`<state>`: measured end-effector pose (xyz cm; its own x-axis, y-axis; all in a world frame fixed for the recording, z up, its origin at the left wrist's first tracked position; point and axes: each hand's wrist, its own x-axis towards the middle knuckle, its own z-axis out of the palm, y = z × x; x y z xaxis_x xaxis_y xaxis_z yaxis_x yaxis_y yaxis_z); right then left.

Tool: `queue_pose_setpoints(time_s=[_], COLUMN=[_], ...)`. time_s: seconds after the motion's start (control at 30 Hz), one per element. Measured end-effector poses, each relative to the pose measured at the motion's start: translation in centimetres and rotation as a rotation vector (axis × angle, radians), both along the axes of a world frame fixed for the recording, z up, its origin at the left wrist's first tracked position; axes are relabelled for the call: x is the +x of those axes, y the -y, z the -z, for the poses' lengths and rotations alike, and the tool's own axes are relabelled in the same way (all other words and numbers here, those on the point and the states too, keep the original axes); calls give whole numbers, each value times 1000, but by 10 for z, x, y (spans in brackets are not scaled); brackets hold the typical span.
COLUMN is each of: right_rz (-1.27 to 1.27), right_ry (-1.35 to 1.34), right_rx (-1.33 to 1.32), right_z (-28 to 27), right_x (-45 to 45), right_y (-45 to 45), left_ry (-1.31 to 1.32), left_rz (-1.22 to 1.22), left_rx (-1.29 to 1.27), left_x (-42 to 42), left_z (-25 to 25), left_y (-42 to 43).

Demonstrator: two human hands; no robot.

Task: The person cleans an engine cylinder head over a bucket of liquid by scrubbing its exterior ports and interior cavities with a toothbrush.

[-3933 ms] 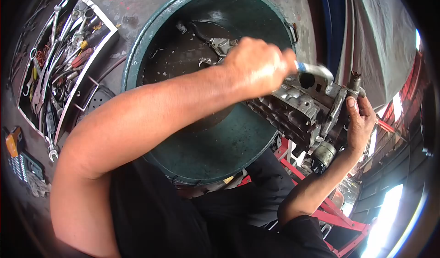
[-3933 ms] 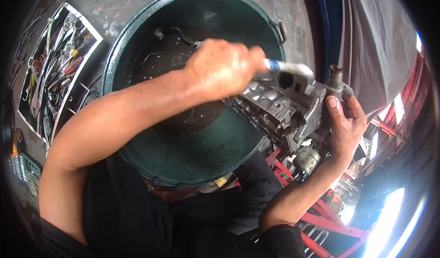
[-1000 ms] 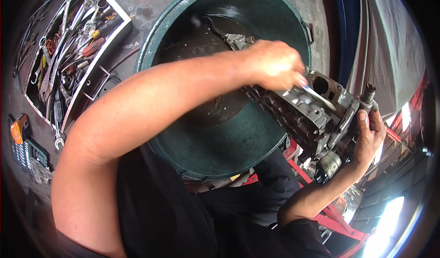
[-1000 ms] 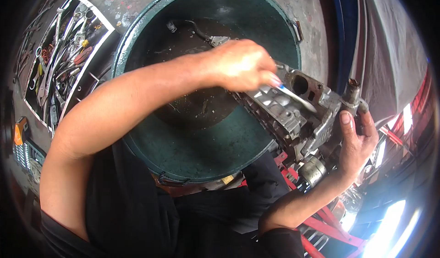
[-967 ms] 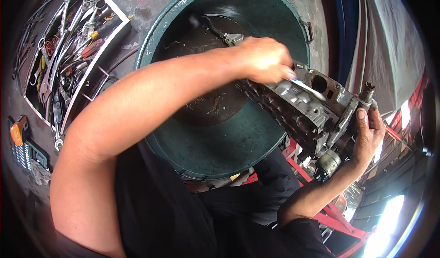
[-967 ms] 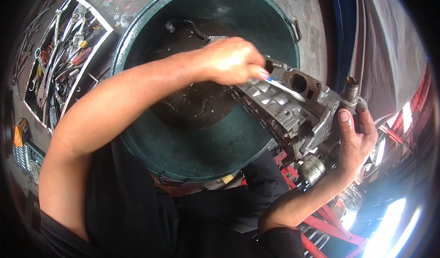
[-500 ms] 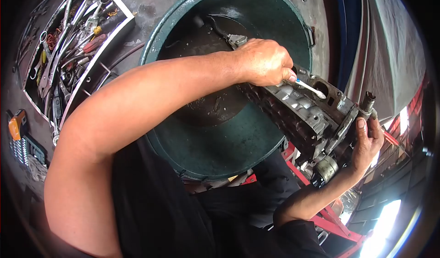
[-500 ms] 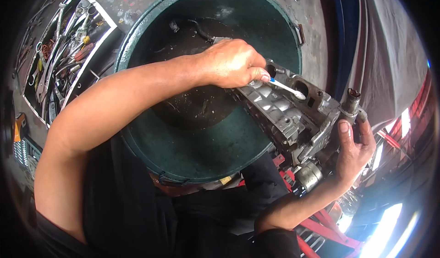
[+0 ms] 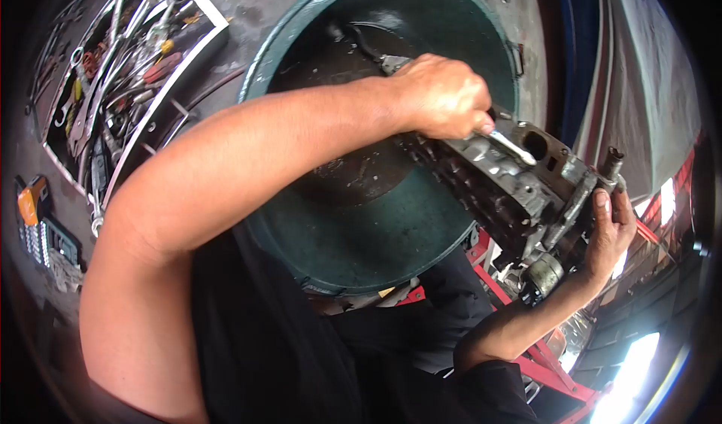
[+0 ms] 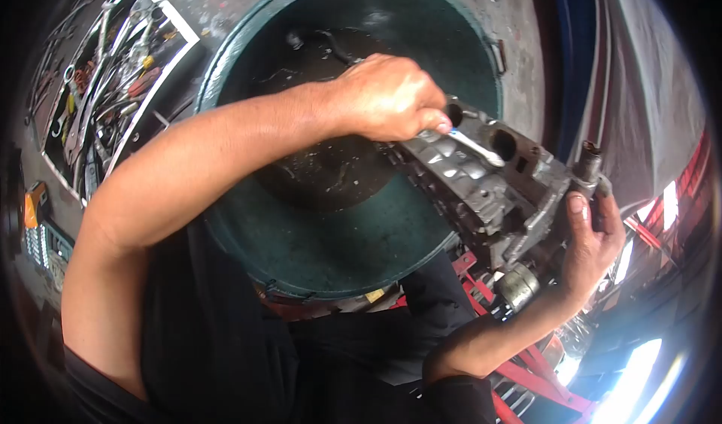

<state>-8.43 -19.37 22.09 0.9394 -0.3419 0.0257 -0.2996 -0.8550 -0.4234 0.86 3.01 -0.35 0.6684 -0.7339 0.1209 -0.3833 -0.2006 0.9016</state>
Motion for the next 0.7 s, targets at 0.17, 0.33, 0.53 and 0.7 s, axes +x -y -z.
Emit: queue_pose_setpoints(time_s=[0.17, 0.33, 0.53, 0.7], right_rz=[-7, 6, -24, 16], right_ry=[8, -10, 18, 19], right_rx=[-2, 7, 35, 25], right_z=[0, -2, 0, 2], right_x=[2, 0, -4, -3], right_y=[-1, -3, 3, -10], left_ry=[-71, -186, -187, -321], left_rz=[-13, 104, 148, 124], left_rx=[17, 51, 499, 511], left_x=[-12, -14, 5, -13], left_z=[11, -1, 3, 14], left_y=[-8, -9, -30, -23])
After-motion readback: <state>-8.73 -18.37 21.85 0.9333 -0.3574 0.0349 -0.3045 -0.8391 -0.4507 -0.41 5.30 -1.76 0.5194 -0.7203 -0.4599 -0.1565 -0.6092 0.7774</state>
